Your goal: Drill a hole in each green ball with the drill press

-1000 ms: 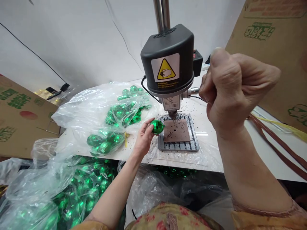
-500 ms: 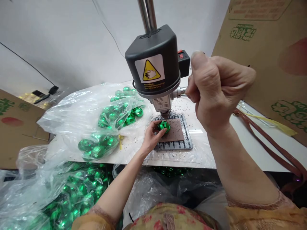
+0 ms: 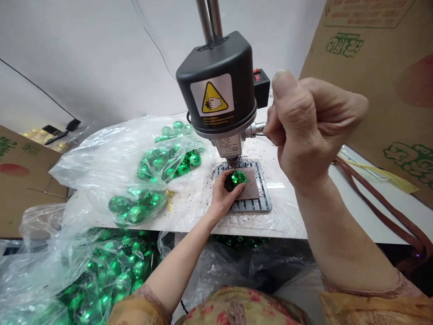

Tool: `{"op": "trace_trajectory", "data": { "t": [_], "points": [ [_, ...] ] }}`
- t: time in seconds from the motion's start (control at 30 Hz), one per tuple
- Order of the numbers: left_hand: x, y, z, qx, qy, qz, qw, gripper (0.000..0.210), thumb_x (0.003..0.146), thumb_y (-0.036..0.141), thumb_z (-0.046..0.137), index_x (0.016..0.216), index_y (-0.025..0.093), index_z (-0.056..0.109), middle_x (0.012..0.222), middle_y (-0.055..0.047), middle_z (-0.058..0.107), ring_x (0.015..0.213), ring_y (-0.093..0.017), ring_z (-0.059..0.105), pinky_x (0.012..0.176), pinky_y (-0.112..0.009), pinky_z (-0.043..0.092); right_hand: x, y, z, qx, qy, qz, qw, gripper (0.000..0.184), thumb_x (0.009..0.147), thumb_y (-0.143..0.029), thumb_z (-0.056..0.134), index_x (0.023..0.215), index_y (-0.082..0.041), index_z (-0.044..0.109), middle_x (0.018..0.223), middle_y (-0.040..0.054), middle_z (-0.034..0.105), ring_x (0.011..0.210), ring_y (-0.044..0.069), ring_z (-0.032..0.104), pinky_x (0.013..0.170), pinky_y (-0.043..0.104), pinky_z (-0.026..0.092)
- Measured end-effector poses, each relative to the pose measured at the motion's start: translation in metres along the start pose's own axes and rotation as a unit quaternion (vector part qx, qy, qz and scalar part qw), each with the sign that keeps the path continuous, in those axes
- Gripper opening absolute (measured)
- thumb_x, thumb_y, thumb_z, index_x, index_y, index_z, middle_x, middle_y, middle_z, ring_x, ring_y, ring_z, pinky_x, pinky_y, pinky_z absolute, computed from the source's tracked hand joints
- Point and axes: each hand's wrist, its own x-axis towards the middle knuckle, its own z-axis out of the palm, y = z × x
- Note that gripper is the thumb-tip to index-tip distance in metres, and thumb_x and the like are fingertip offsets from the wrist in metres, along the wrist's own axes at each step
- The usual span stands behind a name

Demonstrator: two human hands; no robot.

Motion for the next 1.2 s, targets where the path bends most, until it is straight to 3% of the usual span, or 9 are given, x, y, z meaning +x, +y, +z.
{"op": "trace_trajectory", "data": {
  "t": [0.1,0.4,0.57,0.93,1.2],
  "points": [
    [0.001,0.0,0.0,-0.009,-0.004,-0.001,1.0,0.046,0.079,0.036,0.081,0.119,0.022,0.063,0.116,-0.009,0.069,0.106,-0.025,0.064,0.096,-0.042,0.05,-0.005,0.0,0.0,0.008,0.006,-0.009,1.0,0.045,0.09,-0.02,0.063,0.049,-0.019,0.046,0.042,-0.0063,0.038,0.038,0.004,0.035,0.041,0.026,0.03],
    [0.001,-0.003,0.0,-0.007,-0.005,0.014,1.0,0.044,0.079,0.035,0.08,0.118,0.023,0.064,0.117,-0.008,0.069,0.109,-0.025,0.064,0.098,-0.041,0.05,-0.023,0.009,-0.007,-0.035,0.024,-0.034,0.998,0.052,0.091,-0.035,0.061,0.045,-0.021,0.041,0.04,-0.0036,0.033,0.038,0.009,0.037,0.04,0.031,0.027],
    [0.001,-0.003,0.0,-0.012,-0.005,0.017,1.0,0.044,0.079,0.034,0.08,0.118,0.023,0.064,0.115,-0.008,0.069,0.107,-0.025,0.064,0.096,-0.04,0.05,-0.026,0.011,-0.01,-0.027,0.007,-0.062,0.998,0.052,0.093,-0.026,0.058,0.045,-0.019,0.041,0.041,-0.0046,0.032,0.04,0.007,0.041,0.042,0.028,0.024],
    [0.001,0.004,-0.002,-0.007,-0.005,0.024,1.0,0.04,0.081,0.033,0.079,0.117,0.022,0.064,0.113,-0.008,0.069,0.109,-0.025,0.062,0.097,-0.041,0.047,-0.037,0.021,-0.015,-0.022,0.007,-0.12,0.992,0.048,0.092,-0.02,0.058,0.047,-0.017,0.041,0.044,-0.007,0.037,0.04,0.005,0.046,0.04,0.025,0.033],
    [0.0,0.002,-0.001,-0.008,-0.004,0.025,1.0,0.042,0.08,0.032,0.078,0.118,0.022,0.064,0.115,-0.008,0.069,0.11,-0.026,0.062,0.098,-0.042,0.047,-0.043,0.03,-0.019,0.018,-0.016,-0.154,0.988,0.045,0.087,-0.011,0.06,0.049,-0.017,0.037,0.045,-0.0072,0.033,0.038,0.002,0.035,0.039,0.024,0.029]
  ]
}}
